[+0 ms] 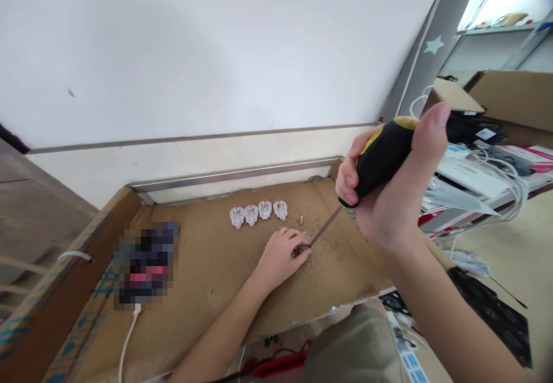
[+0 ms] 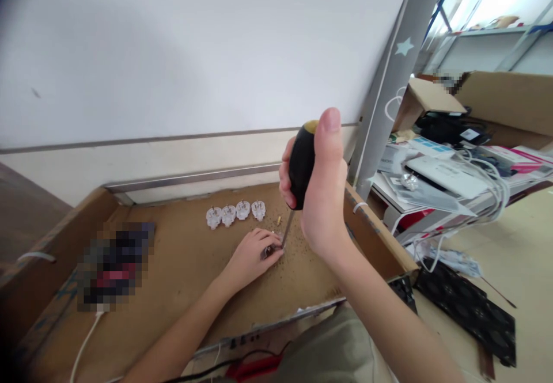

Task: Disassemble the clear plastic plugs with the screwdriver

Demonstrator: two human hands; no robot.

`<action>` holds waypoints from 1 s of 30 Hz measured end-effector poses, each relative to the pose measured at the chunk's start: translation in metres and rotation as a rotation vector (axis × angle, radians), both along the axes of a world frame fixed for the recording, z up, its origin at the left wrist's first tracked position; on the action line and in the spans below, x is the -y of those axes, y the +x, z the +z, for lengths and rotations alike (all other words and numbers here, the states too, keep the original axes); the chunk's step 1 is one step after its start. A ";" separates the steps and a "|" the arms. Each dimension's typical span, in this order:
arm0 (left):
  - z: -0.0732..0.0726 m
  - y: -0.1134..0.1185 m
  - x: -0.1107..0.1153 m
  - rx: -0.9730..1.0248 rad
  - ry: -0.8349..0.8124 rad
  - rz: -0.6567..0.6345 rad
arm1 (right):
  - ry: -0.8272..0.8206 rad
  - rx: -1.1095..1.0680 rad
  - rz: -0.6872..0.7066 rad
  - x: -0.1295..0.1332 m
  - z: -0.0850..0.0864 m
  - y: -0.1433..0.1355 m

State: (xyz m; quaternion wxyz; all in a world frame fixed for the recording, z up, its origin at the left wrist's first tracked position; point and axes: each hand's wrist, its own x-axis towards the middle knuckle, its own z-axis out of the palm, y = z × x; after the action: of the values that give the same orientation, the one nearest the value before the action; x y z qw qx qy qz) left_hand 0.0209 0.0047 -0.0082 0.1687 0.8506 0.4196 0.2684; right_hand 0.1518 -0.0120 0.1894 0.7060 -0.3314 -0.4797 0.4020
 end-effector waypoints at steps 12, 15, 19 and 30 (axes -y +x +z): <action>0.000 0.002 -0.002 0.023 -0.039 0.015 | 0.066 0.037 0.060 0.000 0.001 0.008; 0.001 0.000 -0.003 0.019 -0.050 0.010 | 0.125 0.018 0.070 -0.002 0.002 0.008; -0.001 0.001 -0.005 -0.002 -0.055 0.007 | 0.077 0.041 0.227 -0.006 0.005 0.008; 0.059 -0.099 0.002 -0.230 0.200 0.454 | 0.135 -0.032 0.233 -0.014 0.004 0.012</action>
State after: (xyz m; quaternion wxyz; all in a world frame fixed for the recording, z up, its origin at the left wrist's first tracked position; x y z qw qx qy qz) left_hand -0.0785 0.0031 0.0507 -0.0291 0.7722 0.5872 0.2410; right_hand 0.1634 0.0024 0.1936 0.6828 -0.2184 -0.5297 0.4534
